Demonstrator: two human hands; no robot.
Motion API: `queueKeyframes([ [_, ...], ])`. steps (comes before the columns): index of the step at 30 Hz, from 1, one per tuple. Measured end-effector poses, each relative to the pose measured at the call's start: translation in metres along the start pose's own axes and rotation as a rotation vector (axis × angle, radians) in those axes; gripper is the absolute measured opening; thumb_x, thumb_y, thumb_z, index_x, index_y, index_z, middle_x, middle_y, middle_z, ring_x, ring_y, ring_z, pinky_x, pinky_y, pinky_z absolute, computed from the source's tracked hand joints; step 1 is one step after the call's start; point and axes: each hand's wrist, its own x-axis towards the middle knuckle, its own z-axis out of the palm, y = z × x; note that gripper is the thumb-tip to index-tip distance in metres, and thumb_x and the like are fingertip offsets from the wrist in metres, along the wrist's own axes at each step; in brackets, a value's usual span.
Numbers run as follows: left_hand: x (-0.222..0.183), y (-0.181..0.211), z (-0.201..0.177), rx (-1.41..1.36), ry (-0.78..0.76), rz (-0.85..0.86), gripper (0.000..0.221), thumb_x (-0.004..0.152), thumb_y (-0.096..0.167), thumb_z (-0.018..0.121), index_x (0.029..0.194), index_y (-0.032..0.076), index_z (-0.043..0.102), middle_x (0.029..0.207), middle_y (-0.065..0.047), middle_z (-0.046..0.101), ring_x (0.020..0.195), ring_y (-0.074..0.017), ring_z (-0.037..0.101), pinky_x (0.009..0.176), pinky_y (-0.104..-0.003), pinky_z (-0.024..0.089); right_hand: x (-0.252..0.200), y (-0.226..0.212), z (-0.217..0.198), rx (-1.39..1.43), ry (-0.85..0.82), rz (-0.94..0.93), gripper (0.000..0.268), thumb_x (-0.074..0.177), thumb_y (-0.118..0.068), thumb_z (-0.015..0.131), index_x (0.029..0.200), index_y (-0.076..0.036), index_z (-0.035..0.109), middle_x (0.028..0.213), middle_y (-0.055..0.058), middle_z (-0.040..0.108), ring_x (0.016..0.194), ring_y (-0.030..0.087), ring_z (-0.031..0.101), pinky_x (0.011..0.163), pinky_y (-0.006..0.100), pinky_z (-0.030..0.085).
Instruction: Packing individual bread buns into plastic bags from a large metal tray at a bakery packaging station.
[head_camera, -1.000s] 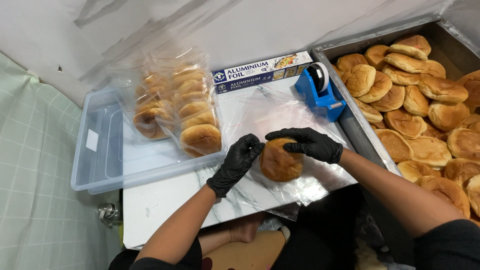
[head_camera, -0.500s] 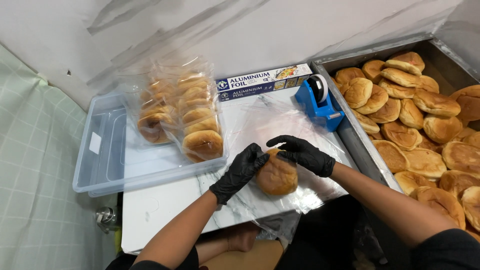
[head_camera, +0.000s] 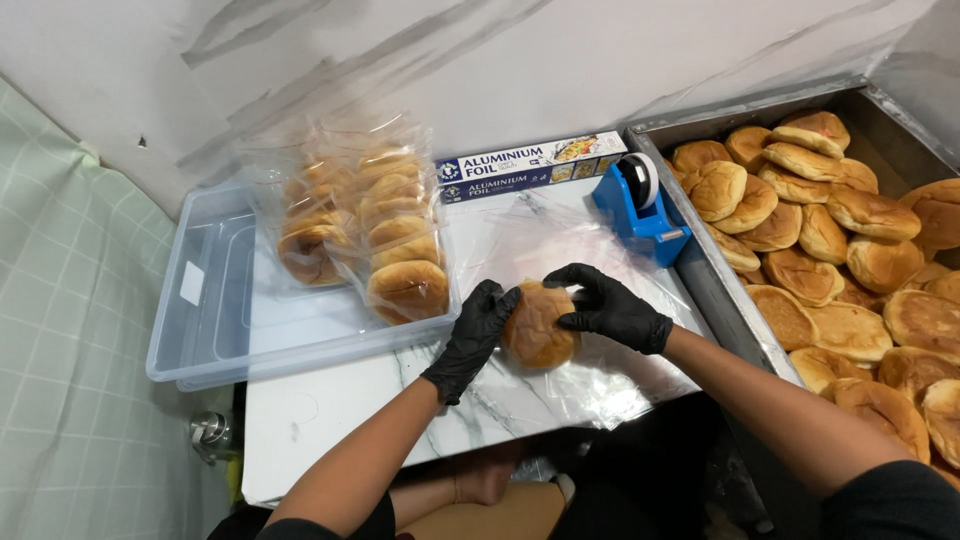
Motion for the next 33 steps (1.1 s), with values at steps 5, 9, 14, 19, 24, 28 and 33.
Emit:
queueKeyframes([
  [5, 0.003, -0.001, 0.001, 0.076, -0.033, 0.089, 0.031, 0.096, 0.031, 0.076, 0.086, 0.009, 0.056, 0.065, 0.000, 0.056, 0.067, -0.0069, 0.053, 0.071, -0.020, 0.050, 0.001, 0.000, -0.001, 0.029, 0.065, 0.004, 0.055, 0.078, -0.003, 0.086, 0.129, -0.011, 0.066, 0.124, 0.007, 0.071, 0.114, 0.017, 0.064, 0.102, 0.037, 0.052],
  [9, -0.005, 0.004, 0.002, 0.122, -0.054, 0.118, 0.028, 0.097, 0.033, 0.074, 0.086, 0.011, 0.059, 0.066, -0.001, 0.058, 0.070, -0.0071, 0.056, 0.073, -0.022, 0.051, -0.009, -0.028, 0.010, -0.020, 0.075, -0.041, 0.043, 0.078, -0.002, 0.087, 0.117, -0.010, 0.071, 0.085, 0.001, 0.062, 0.082, 0.010, 0.060, 0.079, 0.026, 0.052],
  [14, -0.012, 0.012, 0.006, 0.098, -0.051, 0.181, 0.025, 0.098, 0.025, 0.074, 0.083, 0.010, 0.059, 0.071, 0.004, 0.061, 0.075, -0.0038, 0.054, 0.076, -0.022, 0.051, 0.001, 0.007, 0.001, -0.046, 0.081, -0.078, 0.042, 0.073, -0.005, 0.091, 0.111, -0.010, 0.073, 0.101, 0.002, 0.073, 0.096, 0.011, 0.059, 0.092, 0.031, 0.050],
  [19, -0.015, 0.016, 0.005, 0.041, -0.042, 0.252, 0.023, 0.100, 0.023, 0.071, 0.086, 0.008, 0.060, 0.075, 0.003, 0.061, 0.080, -0.0050, 0.053, 0.080, -0.026, 0.054, -0.009, -0.019, 0.007, -0.007, 0.030, -0.096, 0.043, 0.078, -0.006, 0.087, 0.118, -0.011, 0.070, 0.111, 0.003, 0.074, 0.107, 0.012, 0.060, 0.099, 0.035, 0.049],
  [24, -0.018, 0.017, 0.006, 0.069, -0.042, 0.286, 0.020, 0.102, 0.022, 0.067, 0.089, 0.008, 0.062, 0.078, 0.002, 0.062, 0.084, -0.0062, 0.054, 0.083, -0.028, 0.054, -0.011, -0.021, 0.003, 0.039, -0.041, -0.014, 0.043, 0.083, -0.004, 0.081, 0.124, -0.010, 0.069, 0.118, 0.005, 0.074, 0.111, 0.013, 0.062, 0.101, 0.038, 0.051],
  [28, -0.017, 0.017, 0.006, 0.034, -0.055, 0.279, 0.017, 0.101, 0.020, 0.068, 0.090, 0.008, 0.063, 0.079, 0.001, 0.062, 0.087, -0.0057, 0.053, 0.084, -0.027, 0.054, -0.014, -0.031, 0.009, 0.043, -0.085, 0.039, 0.049, 0.087, -0.007, 0.075, 0.136, -0.012, 0.065, 0.131, 0.007, 0.069, 0.123, 0.018, 0.058, 0.108, 0.043, 0.047],
  [33, -0.025, 0.059, 0.005, -0.101, -0.147, 0.141, 0.013, 0.100, 0.024, 0.069, 0.101, 0.012, 0.065, 0.089, 0.004, 0.064, 0.087, -0.0037, 0.056, 0.081, -0.022, 0.055, -0.013, -0.032, 0.004, 0.127, 0.006, -0.055, 0.048, 0.087, -0.003, 0.073, 0.134, -0.007, 0.065, 0.130, 0.013, 0.070, 0.121, 0.020, 0.060, 0.103, 0.043, 0.050],
])
